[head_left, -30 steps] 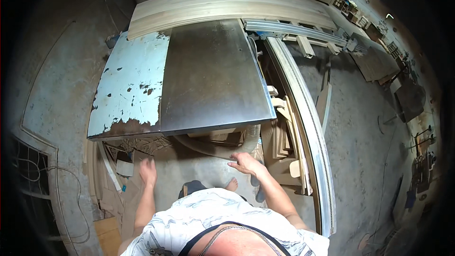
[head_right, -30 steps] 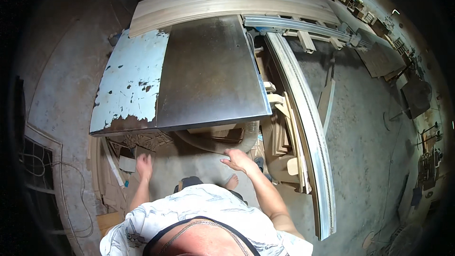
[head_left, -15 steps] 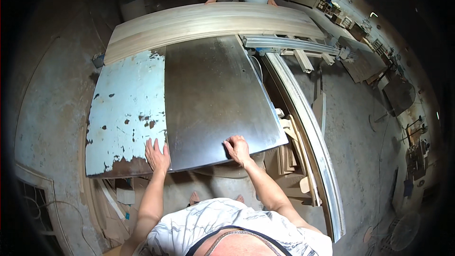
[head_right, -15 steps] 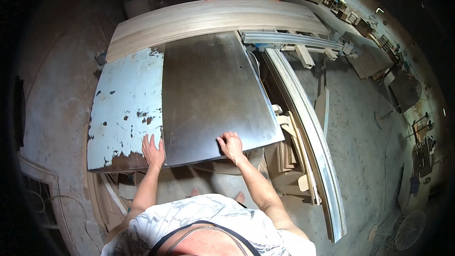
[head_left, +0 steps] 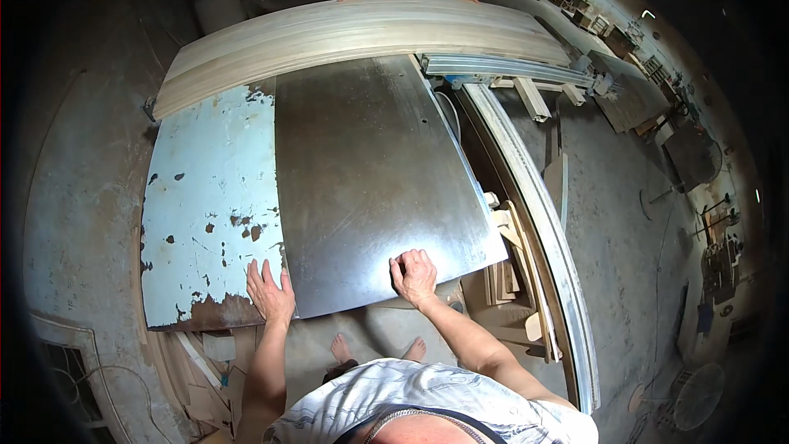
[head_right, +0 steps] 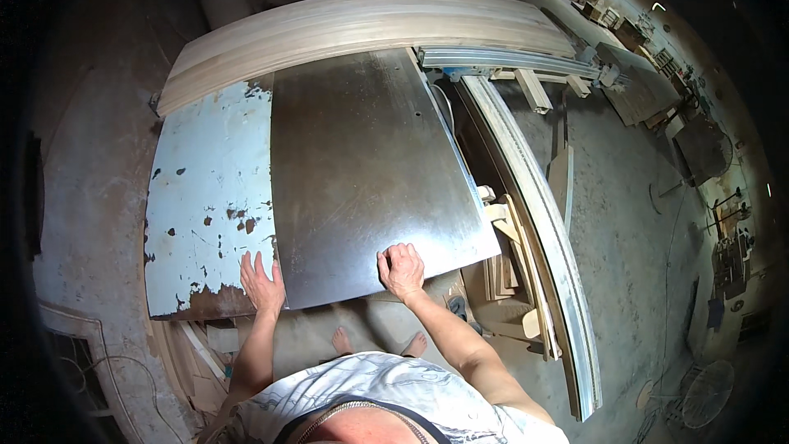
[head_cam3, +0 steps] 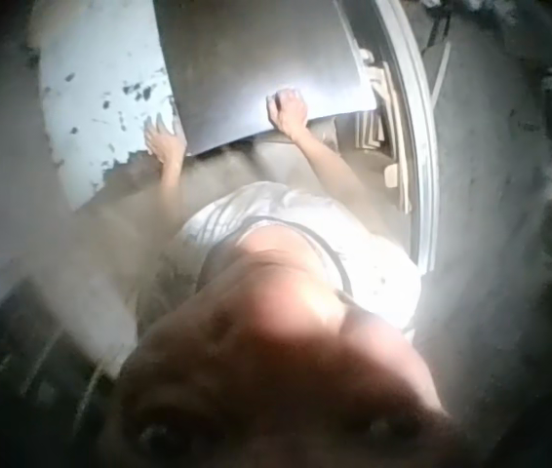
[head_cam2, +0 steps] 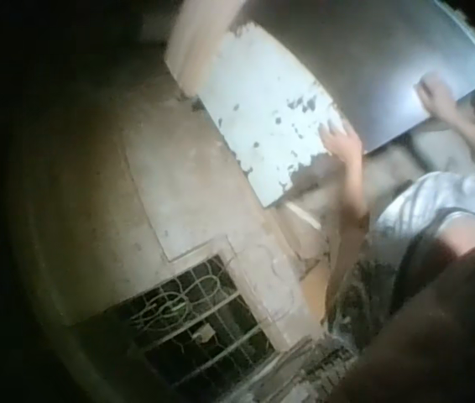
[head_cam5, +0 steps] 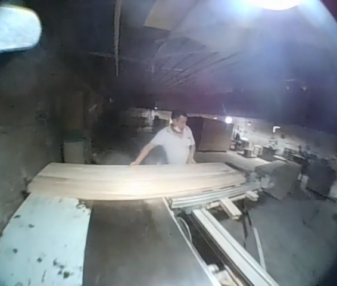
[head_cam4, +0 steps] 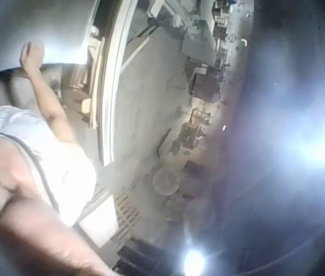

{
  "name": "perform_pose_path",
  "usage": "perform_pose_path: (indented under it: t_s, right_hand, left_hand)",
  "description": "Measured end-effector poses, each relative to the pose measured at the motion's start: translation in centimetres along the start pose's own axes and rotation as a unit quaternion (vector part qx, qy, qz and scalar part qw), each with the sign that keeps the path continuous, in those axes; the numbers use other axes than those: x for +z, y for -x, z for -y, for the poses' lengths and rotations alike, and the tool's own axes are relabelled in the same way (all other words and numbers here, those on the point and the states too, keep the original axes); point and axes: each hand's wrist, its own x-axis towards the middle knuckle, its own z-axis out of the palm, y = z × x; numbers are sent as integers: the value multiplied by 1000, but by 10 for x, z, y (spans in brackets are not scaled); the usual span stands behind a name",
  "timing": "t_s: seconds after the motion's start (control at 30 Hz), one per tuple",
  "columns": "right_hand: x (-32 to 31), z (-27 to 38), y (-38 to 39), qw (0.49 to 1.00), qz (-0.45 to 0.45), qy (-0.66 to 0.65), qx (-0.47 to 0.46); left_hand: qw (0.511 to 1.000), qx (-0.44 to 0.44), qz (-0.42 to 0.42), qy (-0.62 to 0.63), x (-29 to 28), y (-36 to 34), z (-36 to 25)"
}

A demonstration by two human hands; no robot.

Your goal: The person takes cut wooden boards from a table saw and stacks them onto a pile on the floor. The person then checks their fingers and returns to the saw table to assist with more boards.

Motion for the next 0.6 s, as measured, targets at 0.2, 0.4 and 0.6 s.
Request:
perform_pose_path:
  t_s: [0.2, 0.4, 0.6]
  right_hand:
    - [-2, -2, 1, 1000, -1, -4, 4]
    - [-5, -2, 1, 1000, 0, -4, 7]
    - [-7, -5, 5, 1000, 11, 14, 14]
  left_hand:
    - [1000, -1, 1, -21, 4, 1, -2]
    - [1000, 0, 3, -27, 5, 2, -2]
    - [999, 16, -15, -33, 6, 4, -5]
